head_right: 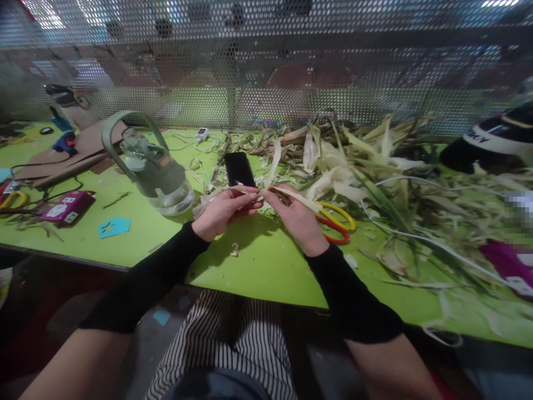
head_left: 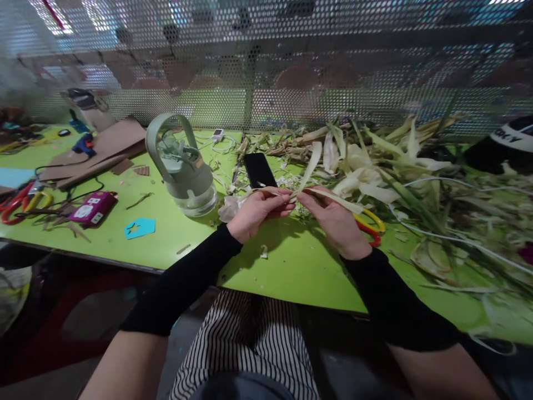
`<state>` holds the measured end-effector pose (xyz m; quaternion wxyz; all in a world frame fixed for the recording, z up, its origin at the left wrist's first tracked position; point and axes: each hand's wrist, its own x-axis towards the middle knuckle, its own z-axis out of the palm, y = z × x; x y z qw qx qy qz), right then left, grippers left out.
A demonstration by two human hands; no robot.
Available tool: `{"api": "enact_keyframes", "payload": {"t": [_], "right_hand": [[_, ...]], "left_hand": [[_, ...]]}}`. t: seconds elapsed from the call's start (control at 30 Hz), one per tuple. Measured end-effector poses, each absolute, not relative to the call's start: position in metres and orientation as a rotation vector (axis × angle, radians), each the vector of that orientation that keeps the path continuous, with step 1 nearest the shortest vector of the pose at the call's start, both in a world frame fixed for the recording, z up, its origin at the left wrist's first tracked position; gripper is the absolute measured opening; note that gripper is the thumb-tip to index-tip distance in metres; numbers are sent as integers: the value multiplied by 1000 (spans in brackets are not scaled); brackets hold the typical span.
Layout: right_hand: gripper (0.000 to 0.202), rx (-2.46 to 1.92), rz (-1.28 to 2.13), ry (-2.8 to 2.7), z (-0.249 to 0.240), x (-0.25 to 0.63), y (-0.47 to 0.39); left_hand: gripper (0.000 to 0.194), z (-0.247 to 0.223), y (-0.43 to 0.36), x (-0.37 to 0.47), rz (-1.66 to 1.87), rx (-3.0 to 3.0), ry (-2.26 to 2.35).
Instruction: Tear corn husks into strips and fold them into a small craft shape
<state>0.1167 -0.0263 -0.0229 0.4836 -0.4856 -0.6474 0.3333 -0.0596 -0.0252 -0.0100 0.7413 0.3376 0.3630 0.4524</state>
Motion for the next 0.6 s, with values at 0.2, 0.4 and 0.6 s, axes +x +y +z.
{"api": "enact_keyframes", "payload": {"t": [0.2,0.4,0.6], "right_hand": [[30,-1225,824,-1612,-18,116,-30],[18,-1231,801,-1590,-17,117,-32],[37,-1160,849,-1836,-5,120,-41]], "left_hand": [[7,-13,-23,-59,1022,793,756],[10,-16,-22,-61,1110,780,776],[11,-16,-20,-64,1140,657,734]]}}
